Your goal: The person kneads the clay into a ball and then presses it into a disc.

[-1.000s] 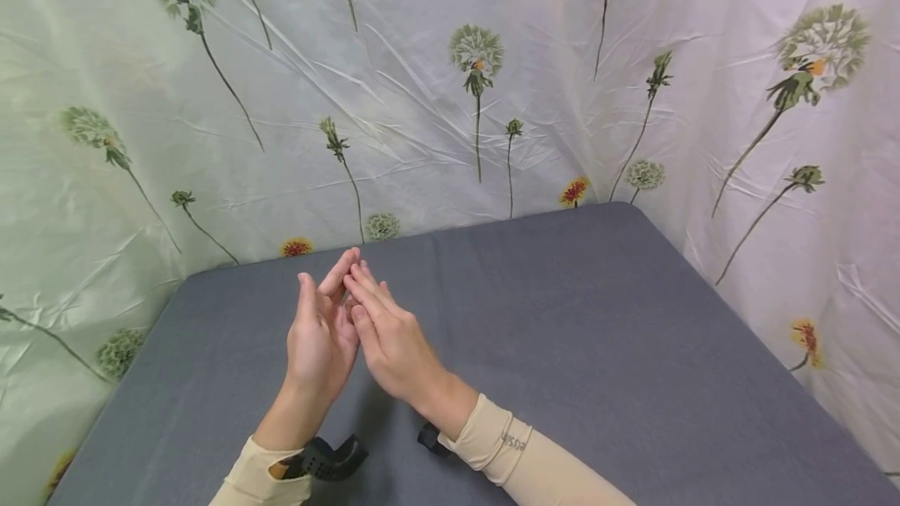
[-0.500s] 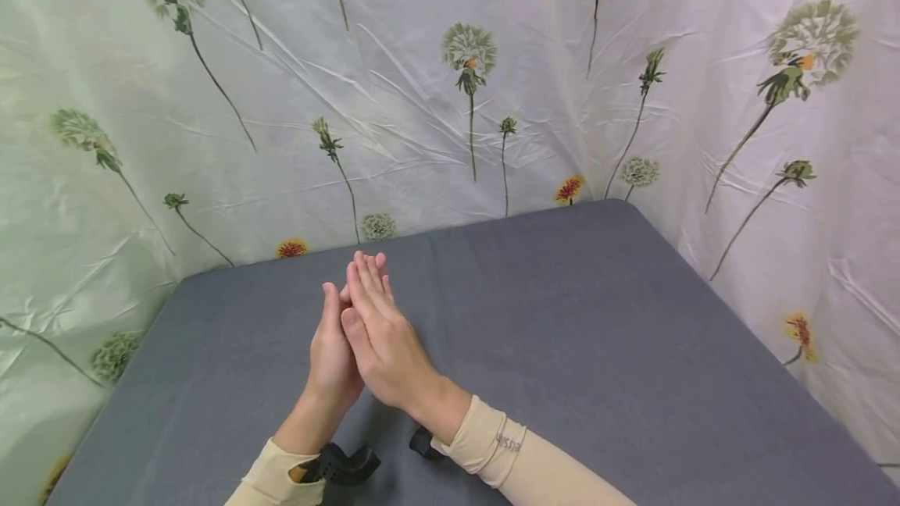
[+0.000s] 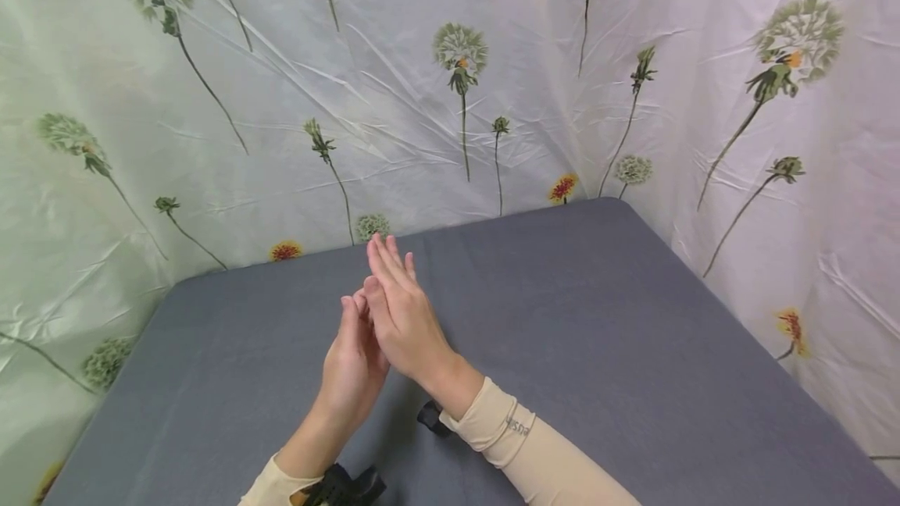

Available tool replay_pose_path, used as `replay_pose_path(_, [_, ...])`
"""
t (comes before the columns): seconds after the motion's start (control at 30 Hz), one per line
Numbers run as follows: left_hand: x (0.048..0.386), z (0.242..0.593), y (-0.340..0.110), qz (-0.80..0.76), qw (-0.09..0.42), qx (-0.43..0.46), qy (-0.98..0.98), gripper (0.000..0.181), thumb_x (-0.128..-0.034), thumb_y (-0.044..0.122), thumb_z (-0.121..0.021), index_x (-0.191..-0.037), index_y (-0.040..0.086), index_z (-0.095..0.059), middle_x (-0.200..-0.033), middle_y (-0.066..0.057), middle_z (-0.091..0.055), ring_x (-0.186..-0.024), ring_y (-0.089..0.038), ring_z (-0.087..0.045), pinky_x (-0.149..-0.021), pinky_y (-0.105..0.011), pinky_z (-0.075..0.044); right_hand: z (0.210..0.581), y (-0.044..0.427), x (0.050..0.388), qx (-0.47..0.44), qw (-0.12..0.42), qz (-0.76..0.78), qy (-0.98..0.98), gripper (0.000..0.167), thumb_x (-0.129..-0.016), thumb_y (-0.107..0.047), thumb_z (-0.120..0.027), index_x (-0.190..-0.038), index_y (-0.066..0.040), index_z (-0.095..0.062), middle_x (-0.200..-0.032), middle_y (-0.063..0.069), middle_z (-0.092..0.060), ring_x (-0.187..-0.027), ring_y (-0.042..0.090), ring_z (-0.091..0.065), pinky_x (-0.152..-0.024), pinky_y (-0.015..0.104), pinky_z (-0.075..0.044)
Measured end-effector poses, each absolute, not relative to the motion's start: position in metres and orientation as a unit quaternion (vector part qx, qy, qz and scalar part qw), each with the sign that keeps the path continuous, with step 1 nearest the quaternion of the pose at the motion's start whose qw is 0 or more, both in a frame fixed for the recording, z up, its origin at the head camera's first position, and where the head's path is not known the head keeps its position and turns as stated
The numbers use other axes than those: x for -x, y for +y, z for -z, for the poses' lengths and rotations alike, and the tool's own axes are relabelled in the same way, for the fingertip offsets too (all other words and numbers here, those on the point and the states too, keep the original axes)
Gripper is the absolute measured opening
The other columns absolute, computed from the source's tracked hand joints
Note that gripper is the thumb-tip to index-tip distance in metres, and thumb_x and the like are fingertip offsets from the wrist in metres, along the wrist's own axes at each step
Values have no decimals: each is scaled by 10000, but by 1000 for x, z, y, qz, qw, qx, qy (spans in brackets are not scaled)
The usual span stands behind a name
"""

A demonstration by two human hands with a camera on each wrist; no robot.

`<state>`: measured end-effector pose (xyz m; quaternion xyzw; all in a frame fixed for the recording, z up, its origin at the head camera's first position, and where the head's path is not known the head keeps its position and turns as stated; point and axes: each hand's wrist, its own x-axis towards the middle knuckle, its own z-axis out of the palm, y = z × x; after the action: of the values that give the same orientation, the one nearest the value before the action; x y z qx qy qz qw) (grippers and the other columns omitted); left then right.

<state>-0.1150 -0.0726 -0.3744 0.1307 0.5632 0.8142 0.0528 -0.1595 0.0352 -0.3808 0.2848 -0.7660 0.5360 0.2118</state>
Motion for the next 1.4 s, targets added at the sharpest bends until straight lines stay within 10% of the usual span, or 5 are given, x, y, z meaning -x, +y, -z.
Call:
replay_pose_path(0.37, [114,348,-85,-872,45,-71,482,563,-1134,625,-241,-1390,135,-346,-1351,16,-595,-1215,-31,-596,-1056,-143,-499,389,28,155,-322,223,-508,-767,489,-1187,-203,-383,-1633,-5,-412,-1732,109,-375,-1654,243,-265,-1361,502,-182])
replay_pose_path(0.57, [116,345,-90,-872,39,-88,480,716,-1130,637,-196,-1635,130,-199,-1749,-69,-323,-1595,-179,-395,-1181,-172,-437,393,23,152,-324,210,-513,-766,503,-1184,-202,-391,-1652,-21,-382,-1736,101,-364,-1654,233,-266,-1351,537,-195])
replay_pose_path(1.07, [127,347,-110,-842,-58,-86,530,713,-1107,672,-89,-1693,275,-168,-1768,59,-295,-1664,-143,-226,-1341,-433,-275,393,5,125,-375,134,-510,-763,574,-1198,-231,-316,-1704,-17,-151,-1809,116,-90,-1689,264,-87,-1373,449,-115])
replay_pose_path(1.4, [133,355,-115,-829,-14,-126,545,793,-1064,744,-40,-1733,318,-32,-1815,127,-131,-1699,-145,39,-1371,-505,-63,392,2,115,-420,150,-515,-732,610,-1201,-345,-166,-1705,-5,-111,-1806,182,-34,-1691,319,-2,-1377,365,-36])
